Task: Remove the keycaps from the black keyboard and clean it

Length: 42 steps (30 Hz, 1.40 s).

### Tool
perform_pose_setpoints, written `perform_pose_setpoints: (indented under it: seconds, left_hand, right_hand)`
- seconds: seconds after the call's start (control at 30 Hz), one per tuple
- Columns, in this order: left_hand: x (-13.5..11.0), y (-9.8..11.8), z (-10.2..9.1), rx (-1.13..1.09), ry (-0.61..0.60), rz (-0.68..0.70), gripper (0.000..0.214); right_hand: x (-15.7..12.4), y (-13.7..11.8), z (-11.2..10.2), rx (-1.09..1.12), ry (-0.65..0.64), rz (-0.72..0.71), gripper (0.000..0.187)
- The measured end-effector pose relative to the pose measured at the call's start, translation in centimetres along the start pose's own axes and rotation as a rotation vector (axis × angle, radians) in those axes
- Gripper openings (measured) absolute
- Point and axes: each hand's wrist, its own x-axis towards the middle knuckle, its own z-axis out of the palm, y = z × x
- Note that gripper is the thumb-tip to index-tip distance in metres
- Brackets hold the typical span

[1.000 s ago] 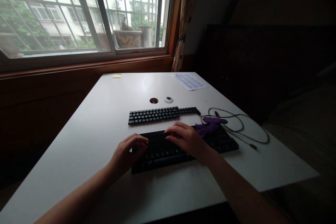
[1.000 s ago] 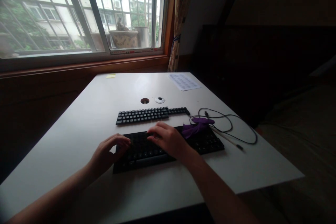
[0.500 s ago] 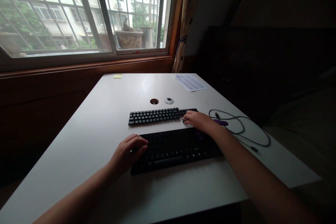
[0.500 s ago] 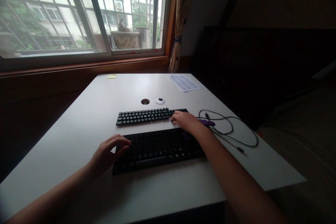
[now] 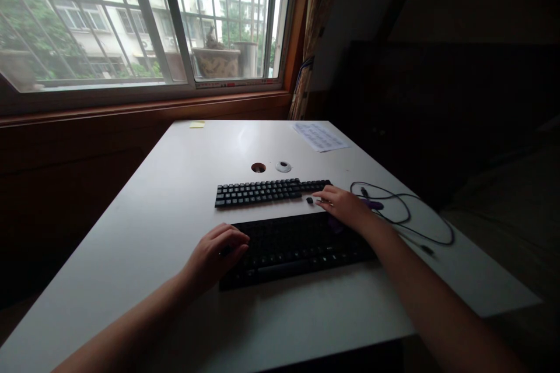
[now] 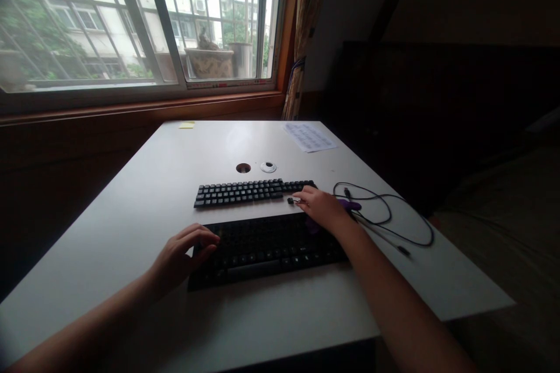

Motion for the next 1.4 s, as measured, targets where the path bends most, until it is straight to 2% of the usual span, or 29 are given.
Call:
perform_pose_setpoints:
  seconds: [0.23, 0.7, 1.03, 1.4]
  left_hand:
    - [-0.1, 0.0, 0.1, 0.011, -0.012, -0.001, 0.008]
    - [0.0, 0.1, 0.0, 0.014, -0.028, -0.015, 0.009]
    - [0.0, 0.0, 0.0, 0.008, -0.032, -0.011, 0.009]
    - [0.1, 0.1, 0.0, 0.017, -0.042, -0.002, 0.009]
  right_hand:
    - [-1.7, -1.0, 1.0, 0.020, 0.031, -0.001, 0.034]
    - [0.4, 0.4, 2.0, -0.014, 0.007, 0.014, 0.038]
    - [0.4, 0.7, 2.3, 0.097, 0.030, 0.014, 0.035]
    - [0.6, 1.0, 2.7, 0.118, 0.039, 0.003, 0.036]
